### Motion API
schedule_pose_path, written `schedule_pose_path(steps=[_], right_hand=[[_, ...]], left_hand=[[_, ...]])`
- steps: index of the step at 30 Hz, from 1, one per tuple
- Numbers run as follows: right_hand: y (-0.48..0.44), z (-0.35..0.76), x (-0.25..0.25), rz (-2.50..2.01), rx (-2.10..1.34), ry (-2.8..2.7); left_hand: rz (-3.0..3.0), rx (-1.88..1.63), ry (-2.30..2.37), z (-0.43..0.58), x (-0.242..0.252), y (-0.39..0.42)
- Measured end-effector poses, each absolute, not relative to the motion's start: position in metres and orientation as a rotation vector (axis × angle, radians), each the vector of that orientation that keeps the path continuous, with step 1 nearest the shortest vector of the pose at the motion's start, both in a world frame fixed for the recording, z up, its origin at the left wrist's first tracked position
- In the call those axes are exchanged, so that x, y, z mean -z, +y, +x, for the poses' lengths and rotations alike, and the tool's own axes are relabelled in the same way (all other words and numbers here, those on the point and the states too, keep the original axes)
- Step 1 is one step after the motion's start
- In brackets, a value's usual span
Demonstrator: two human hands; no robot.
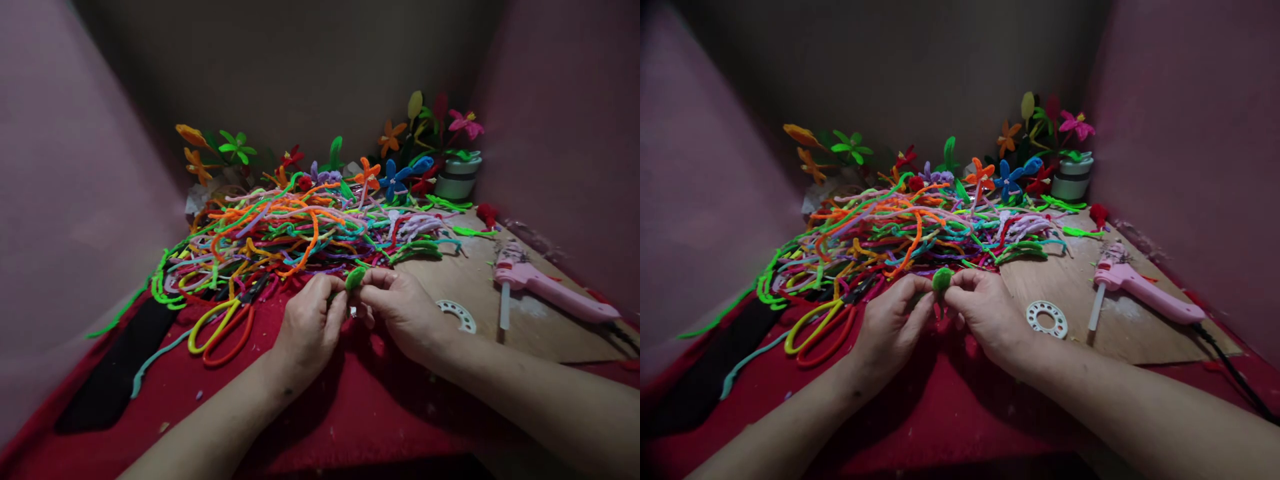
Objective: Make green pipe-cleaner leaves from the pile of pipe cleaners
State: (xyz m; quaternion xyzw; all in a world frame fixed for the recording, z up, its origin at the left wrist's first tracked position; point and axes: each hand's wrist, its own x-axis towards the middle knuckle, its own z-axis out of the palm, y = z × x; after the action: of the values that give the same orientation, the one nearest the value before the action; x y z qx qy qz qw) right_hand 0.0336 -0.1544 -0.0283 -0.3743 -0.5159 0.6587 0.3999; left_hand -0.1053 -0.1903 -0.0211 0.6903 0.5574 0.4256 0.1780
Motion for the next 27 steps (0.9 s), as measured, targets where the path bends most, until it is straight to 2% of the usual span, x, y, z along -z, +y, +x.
schedule_pose_path(steps=[11, 18, 23, 27], right_hand=[[-0.156, 0.034, 0.03, -0.934, -1.695, -1.314], [-0.157, 0.033, 0.024, -1.026, -1.571, -1.395], [-0.158, 0.034, 0.021, -1.028, -1.35, -1.536], [-0.155, 0.034, 0.022, -0.974, -1.471, -1.488]], left_hand=[[2.182, -1.17, 1.501, -0.11, 0.015, -0.195], [1.513, -1.02, 1.5, -0.101, 0.018, -0.192], [1.354, -1.031, 1.395, -0.097, 0.015, -0.19], [1.328, -1.053, 1.38, -0.099, 0.013, -0.188]])
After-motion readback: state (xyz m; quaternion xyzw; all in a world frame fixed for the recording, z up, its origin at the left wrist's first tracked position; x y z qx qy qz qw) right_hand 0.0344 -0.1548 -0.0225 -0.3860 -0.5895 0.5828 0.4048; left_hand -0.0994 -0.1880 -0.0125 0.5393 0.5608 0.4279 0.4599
